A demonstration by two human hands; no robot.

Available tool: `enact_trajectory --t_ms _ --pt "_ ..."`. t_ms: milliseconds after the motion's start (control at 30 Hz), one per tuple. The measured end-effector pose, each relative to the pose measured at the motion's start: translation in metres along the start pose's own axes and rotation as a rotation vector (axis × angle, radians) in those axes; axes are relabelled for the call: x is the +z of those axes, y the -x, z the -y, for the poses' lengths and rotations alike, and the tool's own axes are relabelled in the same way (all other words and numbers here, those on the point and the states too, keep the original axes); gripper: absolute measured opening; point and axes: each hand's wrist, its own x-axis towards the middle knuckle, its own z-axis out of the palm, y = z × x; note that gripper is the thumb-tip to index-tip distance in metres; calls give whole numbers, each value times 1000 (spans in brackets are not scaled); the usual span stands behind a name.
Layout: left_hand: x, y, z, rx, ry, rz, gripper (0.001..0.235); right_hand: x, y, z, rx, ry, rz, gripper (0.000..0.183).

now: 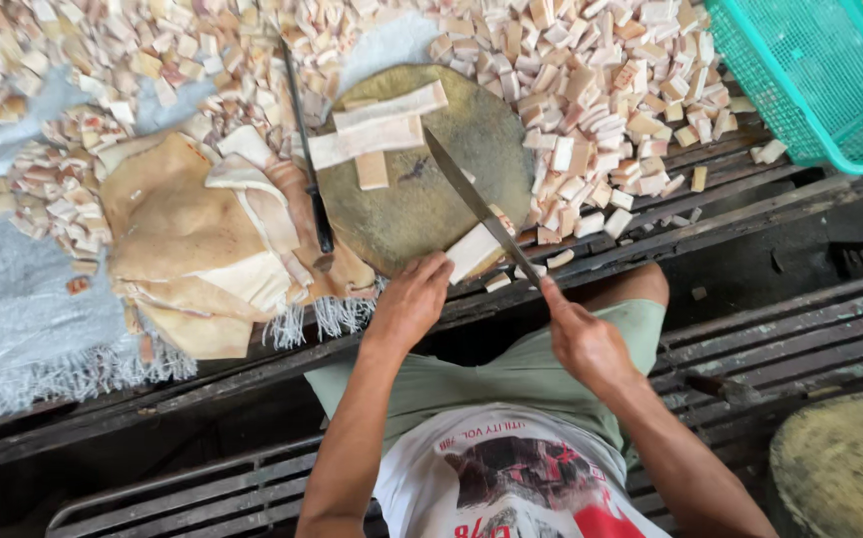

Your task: The person cuts large sheets of pork skin into long strips and then into small squares using a large cleaver on a wooden cutting board.

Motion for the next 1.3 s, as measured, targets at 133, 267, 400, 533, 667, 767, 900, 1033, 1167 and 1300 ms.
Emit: enact_trajectory --t_ms 133,267,400,533,667,767,900,1033,1167,1300 --pt "9 -8 5 39 13 -66 35 -20 1 -2 -43 -169 -236 55" --pt "15 -12 7 59 10 -72 36 -26 8 -6 -83 -228 -448 54" --pt "16 -15 9 56 30 -70 33 -6 -1 -5 -204 -171 -300 57" --pt "19 -15 12 87 -14 -104 35 -3 -4 0 10 -33 39 65" --pt "25 -19 13 73 -6 -117 31 -24 1 -1 -15 -165 -211 59" --pt "30 -17 13 61 1 -116 30 -33 9 -4 -119 -210 -382 57" --pt "32 -17 16 75 10 -132 31 -14 4 -2 -177 -227 -358 56" --pt "33 -17 14 71 20 -129 29 -2 0 8 -6 33 124 65" --pt "32 -16 13 56 20 -147 22 -22 6 7 -94 -169 -144 63" --pt "30 -16 13 50 62 -176 17 -30 17 0 -179 -183 -360 65"
